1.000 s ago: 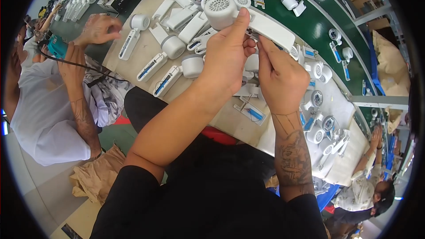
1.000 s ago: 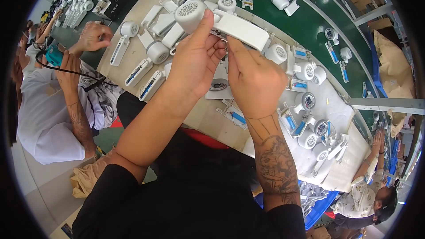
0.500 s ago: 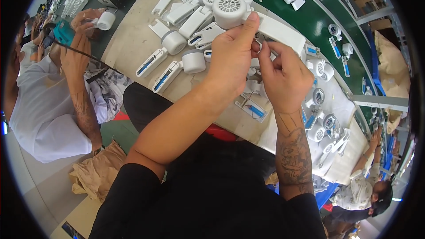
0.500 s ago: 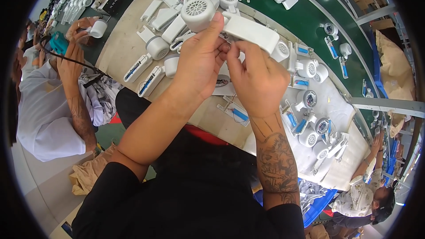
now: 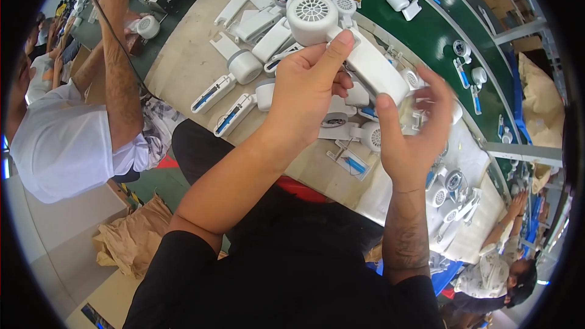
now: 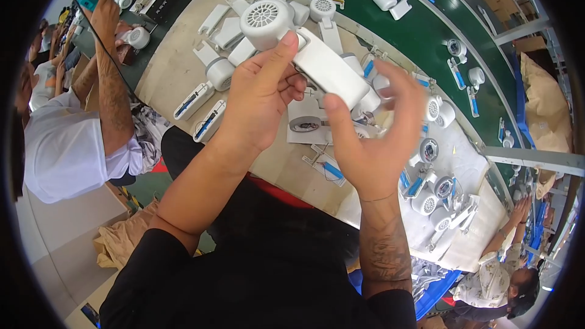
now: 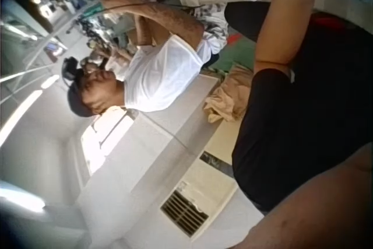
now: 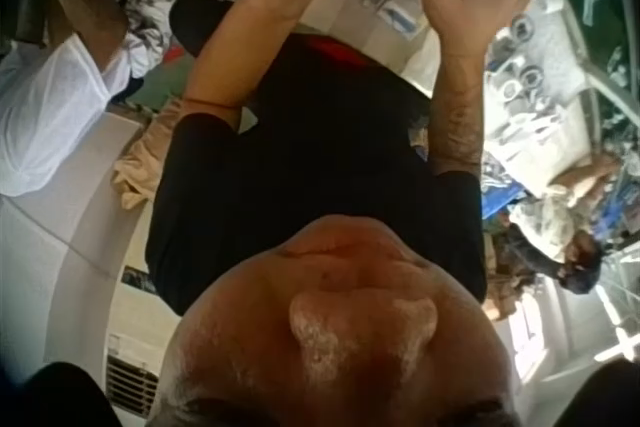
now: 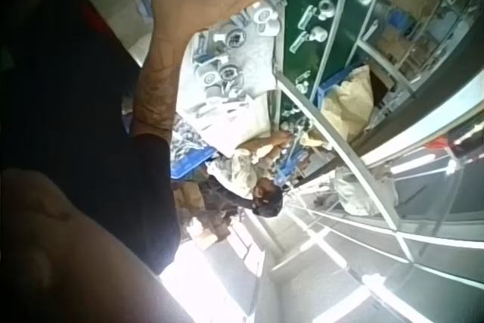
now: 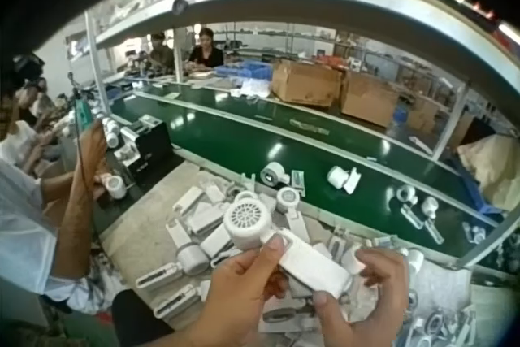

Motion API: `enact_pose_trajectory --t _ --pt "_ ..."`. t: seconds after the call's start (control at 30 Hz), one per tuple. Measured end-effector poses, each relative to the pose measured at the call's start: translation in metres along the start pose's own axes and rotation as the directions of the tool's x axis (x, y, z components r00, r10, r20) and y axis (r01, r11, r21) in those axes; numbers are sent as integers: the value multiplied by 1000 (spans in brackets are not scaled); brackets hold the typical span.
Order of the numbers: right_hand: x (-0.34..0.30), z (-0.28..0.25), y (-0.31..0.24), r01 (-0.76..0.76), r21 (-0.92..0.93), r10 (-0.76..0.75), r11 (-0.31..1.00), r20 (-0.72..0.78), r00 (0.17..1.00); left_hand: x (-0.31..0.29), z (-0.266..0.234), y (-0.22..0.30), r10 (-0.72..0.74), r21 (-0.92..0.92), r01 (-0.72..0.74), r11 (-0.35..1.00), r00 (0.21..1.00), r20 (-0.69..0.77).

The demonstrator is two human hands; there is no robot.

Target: The person assembles portable fans by fitting fan heads, batteries, and handle casings together and snapping plastic covers into place by hand.

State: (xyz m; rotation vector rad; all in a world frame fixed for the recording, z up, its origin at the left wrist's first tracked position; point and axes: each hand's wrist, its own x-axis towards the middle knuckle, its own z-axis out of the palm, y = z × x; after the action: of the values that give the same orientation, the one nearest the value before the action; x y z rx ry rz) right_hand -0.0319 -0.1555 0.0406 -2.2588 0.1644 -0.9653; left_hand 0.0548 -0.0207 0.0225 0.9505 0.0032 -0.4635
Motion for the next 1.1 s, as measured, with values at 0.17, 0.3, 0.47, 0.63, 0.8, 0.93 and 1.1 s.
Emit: enact_pose_trajectory --t 0.17,0.3,0.47,0.63,0.8,0.93,1.1 --pt "14 22 0 456 -241 -471 857 -6 882 7 9 -4 -3 -111 -6 994 997 -82" --pt "21 37 0 399 -369 -438 839 -25 899 6 13 -7 25 -169 -33 985 999 -47" --pt "22 44 3 426 -356 -488 832 -102 867 2 9 -7 34 -133 -26 991 998 61" --pt "20 41 -6 418 -373 -499 828 -150 853 -5 9 -3 31 -105 -23 994 997 77" --pt "19 39 -10 394 -381 -490 836 -198 849 -12 20 4 20 -202 -14 979 999 30" --pt "23 37 1 458 -395 -547 796 -148 824 -13 22 14 -32 -199 43 979 998 60" --pt "23 32 -1 431 -361 -504 827 -135 853 -13 20 16 -46 -188 62 980 995 85"
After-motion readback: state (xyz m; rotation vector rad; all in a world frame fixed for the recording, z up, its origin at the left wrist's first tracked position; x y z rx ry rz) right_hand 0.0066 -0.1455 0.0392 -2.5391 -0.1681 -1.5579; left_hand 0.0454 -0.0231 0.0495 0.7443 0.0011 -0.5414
